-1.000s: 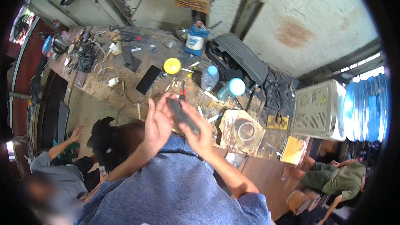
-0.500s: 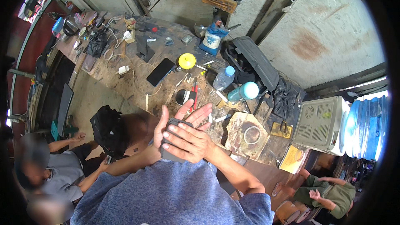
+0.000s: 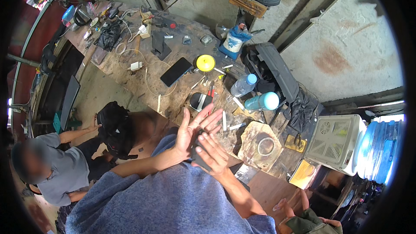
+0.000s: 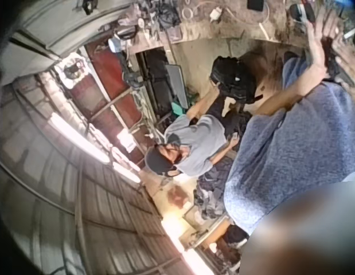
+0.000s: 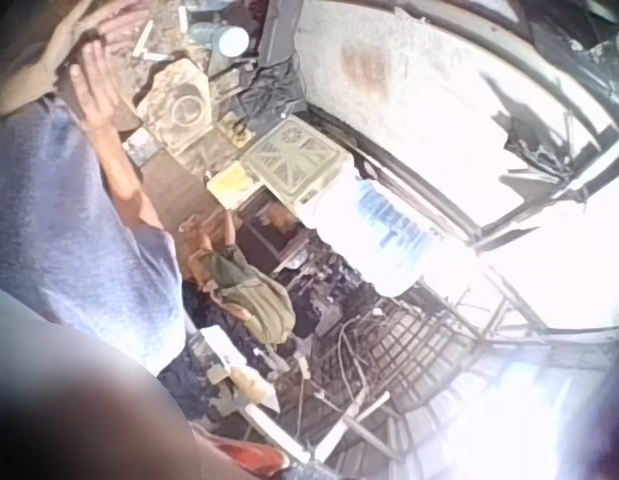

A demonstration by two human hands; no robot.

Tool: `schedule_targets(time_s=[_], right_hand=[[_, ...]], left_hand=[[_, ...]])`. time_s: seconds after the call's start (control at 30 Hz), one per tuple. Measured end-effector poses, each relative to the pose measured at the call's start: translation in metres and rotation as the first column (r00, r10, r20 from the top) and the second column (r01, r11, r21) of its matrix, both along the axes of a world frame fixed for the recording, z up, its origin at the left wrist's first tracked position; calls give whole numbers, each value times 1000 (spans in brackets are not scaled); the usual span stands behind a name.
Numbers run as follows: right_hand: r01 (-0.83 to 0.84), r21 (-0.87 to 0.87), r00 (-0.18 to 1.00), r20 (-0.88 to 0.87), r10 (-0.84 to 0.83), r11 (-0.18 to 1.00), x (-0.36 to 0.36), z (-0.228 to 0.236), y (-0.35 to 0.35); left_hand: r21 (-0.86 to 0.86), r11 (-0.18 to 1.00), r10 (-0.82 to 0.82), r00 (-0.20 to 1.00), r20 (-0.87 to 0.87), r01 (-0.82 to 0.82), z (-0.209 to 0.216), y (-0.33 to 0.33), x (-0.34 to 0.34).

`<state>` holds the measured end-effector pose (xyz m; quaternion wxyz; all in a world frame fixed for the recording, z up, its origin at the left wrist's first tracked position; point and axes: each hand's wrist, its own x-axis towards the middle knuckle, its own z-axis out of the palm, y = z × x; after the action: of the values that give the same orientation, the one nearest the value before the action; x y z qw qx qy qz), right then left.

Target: The person places a black fabric piece on a work surface, rubs it with a small block, and then cuts a rectangular patch from a larger sheet using scissors. The person applies the patch to the fabric and rubs it again with the block.

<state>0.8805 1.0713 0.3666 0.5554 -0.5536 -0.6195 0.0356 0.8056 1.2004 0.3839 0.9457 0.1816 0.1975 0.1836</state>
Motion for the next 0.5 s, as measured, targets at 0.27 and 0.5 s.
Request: schedule_targets(time_s=[0.27,0.5], right_hand=[[28,103,999,13,-29,994,-28,-15,6],[55,82,981,-189,-39,995,-63,8,41]], left_hand=[[268,914,-343,933,112,304,36,24,-10],[120,964,-253,954,163,236,25,50,-48]])
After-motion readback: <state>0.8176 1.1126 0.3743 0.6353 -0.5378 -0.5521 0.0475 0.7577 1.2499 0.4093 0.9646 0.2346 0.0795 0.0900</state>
